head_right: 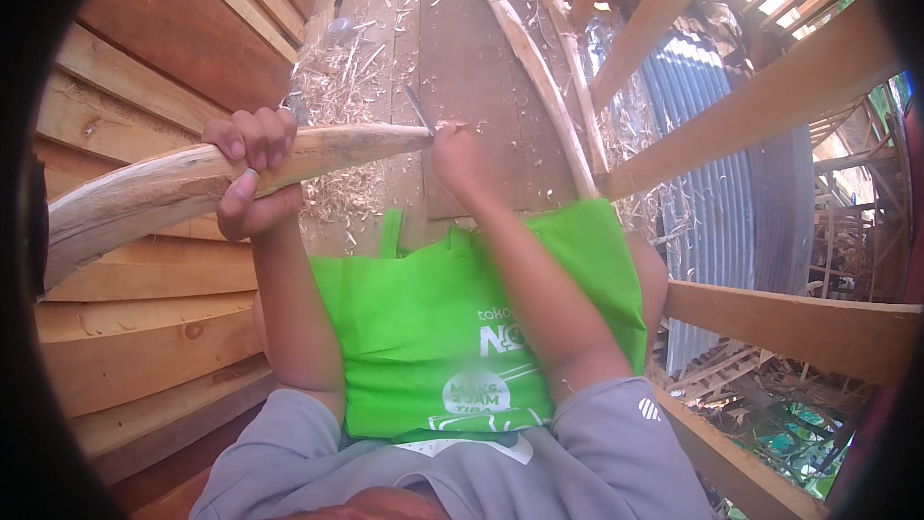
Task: The person carves a long piece of wood using a knife, holding the wood with the left hand and shaving off thin strips with the right hand. Wood shavings accumulate on the floor as the person continues to shape the wood.
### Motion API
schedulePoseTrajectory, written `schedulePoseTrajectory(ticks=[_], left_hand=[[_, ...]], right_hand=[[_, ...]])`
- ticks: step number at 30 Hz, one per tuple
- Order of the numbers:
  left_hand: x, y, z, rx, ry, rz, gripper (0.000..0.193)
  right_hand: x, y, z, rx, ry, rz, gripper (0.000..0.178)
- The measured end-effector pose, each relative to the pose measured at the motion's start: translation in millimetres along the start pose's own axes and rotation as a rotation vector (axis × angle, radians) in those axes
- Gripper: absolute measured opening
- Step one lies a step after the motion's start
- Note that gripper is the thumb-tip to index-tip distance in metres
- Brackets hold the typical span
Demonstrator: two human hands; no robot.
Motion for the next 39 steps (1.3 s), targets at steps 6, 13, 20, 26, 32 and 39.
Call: schedulePoseTrajectory(ticks=[6, 13, 20, 26, 32, 39], left_hand=[[7, -1, -3, 0.003, -0.006, 0.007, 0.027], [3, -1, 1, -0.001, -0.014, -0.004, 0.027], [1, -1, 0, 0.008, -0.014, -0.006, 0.027], [7, 3, -3, 0.003, -0.011, 0.012, 0.027], [5, 2, -3, 0.011, -0.02, 0.013, 0.027], [9, 1, 2, -0.01, -0.168, -0.047, 0.026]], right_hand=[[-7, -39, -24, 0.1, -0.032, -0.083, 0.062], [3, -20, -10, 0.179, 0.054, -0.158, 0.061], [7, -12, -9, 0.088, 0.106, -0.09, 0.062], [11, -30, -27, 0.105, 0.018, -0.358, 0.06], [-3, -29, -25, 0.252, -0.015, -0.284, 0.049], [22, -6, -11, -0.132, -0.462, 0.36, 0.039]])
Point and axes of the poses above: each hand's wrist, its own z-axis towards the middle knuckle, its own x-axis out of the back of the hand, y = z × x, the point moved 3 cm from there along z, towards the middle knuckle, and after that the axes turned 10 degrees about z, right-handed, at the moved point
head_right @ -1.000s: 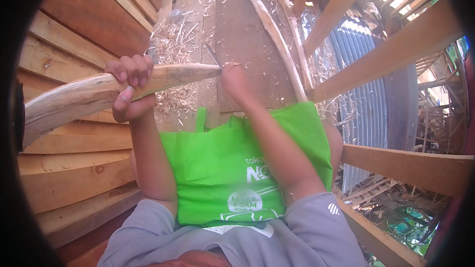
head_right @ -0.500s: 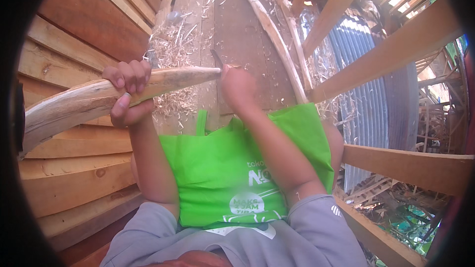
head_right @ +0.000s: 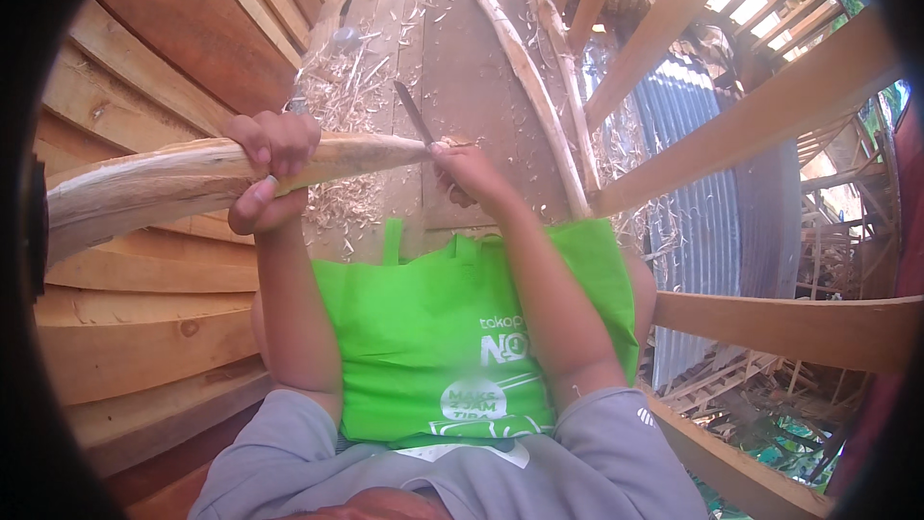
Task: The person carves a long piece of wood using a knife, holding the wood with the left hand and shaving off thin strips with the right hand. Wood shavings accumulate on the floor as the person continues to shape the wood.
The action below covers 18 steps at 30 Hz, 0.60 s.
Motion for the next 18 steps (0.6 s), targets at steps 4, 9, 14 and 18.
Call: schedulePoseTrajectory(ticks=[4, 9, 14, 18], left_hand=[[4, -1, 1, 0.007, -0.077, -0.038, 0.025], [7, 0, -1, 0.01, -0.068, -0.029, 0.025], [4, -2, -1, 0.011, -0.064, -0.032, 0.025], [5, -2, -1, 0.01, -0.063, -0.021, 0.025]], right_hand=[[2, 2, 0, 0.101, 0.102, -0.264, 0.041], [-11, 1, -5, 0.048, 0.044, -0.228, 0.057], [-16, 29, 11, -0.024, 0.081, -0.057, 0.059], [-26, 34, 11, 0.014, 0.017, 0.028, 0.056]])
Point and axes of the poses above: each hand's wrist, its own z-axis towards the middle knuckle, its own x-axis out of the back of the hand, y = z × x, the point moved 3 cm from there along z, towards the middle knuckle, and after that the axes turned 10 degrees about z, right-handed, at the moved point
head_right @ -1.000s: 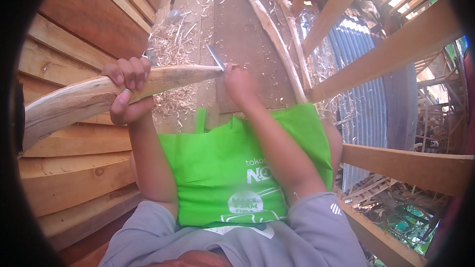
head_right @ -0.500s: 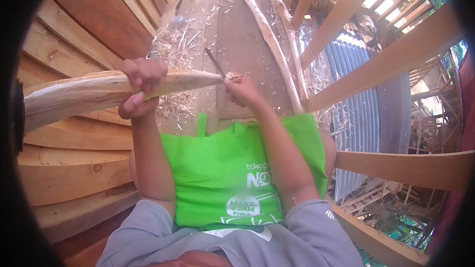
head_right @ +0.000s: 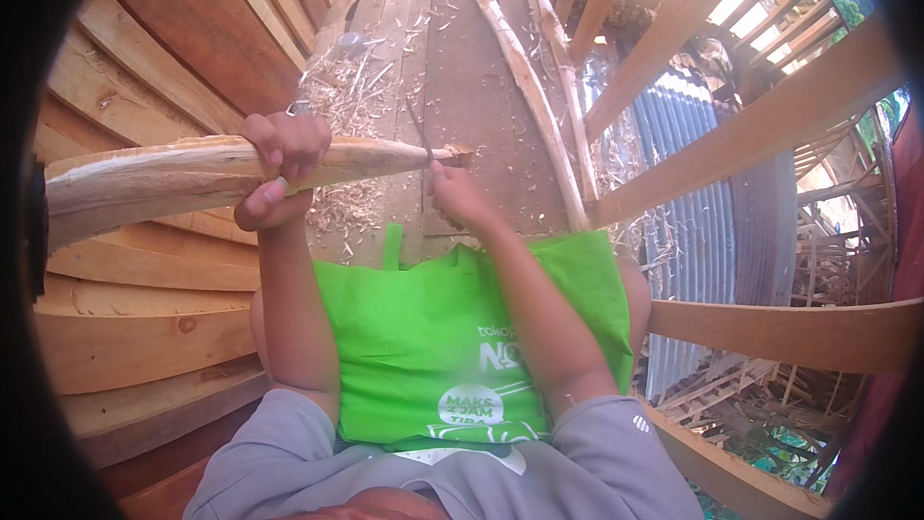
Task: The person carves a long piece of wood using a knife, holding the wood with the left hand and shaving off thin strips with the right hand. Wood shavings accumulate on the floor as the person continues to shape the wood.
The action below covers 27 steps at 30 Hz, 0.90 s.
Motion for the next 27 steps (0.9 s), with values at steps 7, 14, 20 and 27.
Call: schedulePoseTrajectory(ticks=[7, 14, 20, 27], left_hand=[[1, 0, -1, -0.002, -0.003, -0.007, 0.024], [-1, 0, 0, 0.006, 0.026, -0.007, 0.025], [-4, 0, 0, 0.01, 0.083, 0.009, 0.026], [-5, 1, -1, 0.014, 0.12, 0.028, 0.027]], right_hand=[[-3, 22, 8, 0.126, 0.222, -0.038, 0.056], [-25, 45, 13, 0.381, 0.293, -0.144, 0.057], [-24, 18, -5, 0.303, 0.228, -0.199, 0.058], [-21, -38, -21, 0.235, 0.411, -0.461, 0.065]])
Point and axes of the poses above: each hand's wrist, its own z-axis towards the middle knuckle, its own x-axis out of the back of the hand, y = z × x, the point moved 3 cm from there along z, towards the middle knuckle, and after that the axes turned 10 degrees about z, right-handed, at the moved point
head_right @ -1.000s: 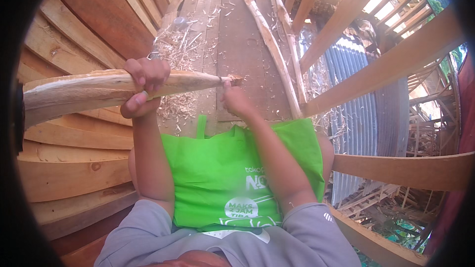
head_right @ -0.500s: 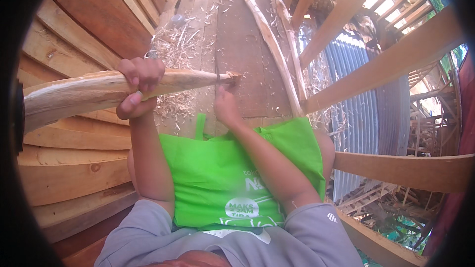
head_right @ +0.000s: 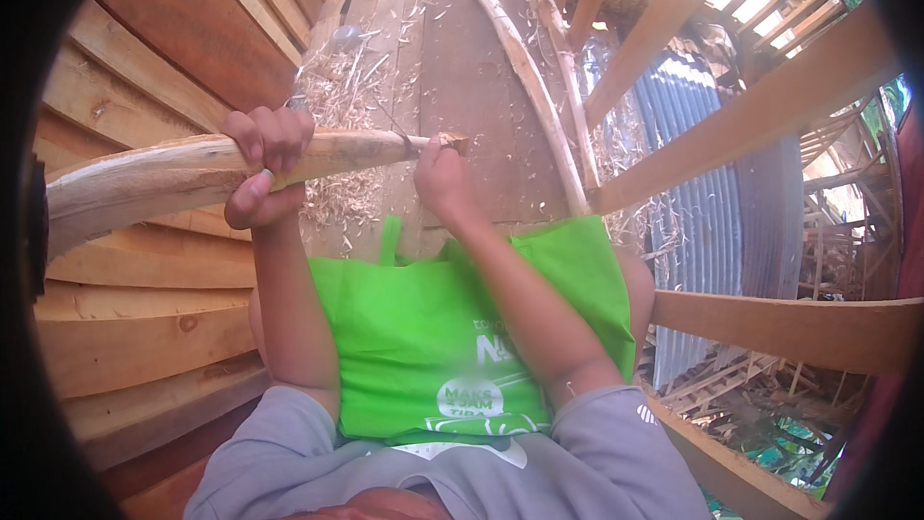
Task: The person carves a long piece of wood using a knife, holding the wood with the left hand and shaving off thin strips with the right hand. Wood shavings accumulate on the floor as the person continues to shape the wood.
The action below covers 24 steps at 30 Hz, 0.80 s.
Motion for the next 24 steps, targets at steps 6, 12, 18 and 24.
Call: schedulePoseTrajectory(ticks=[6, 12, 18, 24], left_hand=[[-9, 0, 4, 0.011, 0.036, 0.0, 0.027], [2, 0, -2, 0.01, 0.034, -0.005, 0.027], [-4, -2, 4, 0.002, -0.031, -0.034, 0.027], [2, -1, -1, 0.004, -0.016, -0.025, 0.028]], right_hand=[[4, 61, 32, 0.008, 0.154, 0.065, 0.06], [-1, -6, 1, 0.027, -0.053, -0.019, 0.059], [11, 50, 41, -0.037, 0.041, -0.009, 0.057], [5, -10, 2, 0.018, -0.014, -0.029, 0.058]])
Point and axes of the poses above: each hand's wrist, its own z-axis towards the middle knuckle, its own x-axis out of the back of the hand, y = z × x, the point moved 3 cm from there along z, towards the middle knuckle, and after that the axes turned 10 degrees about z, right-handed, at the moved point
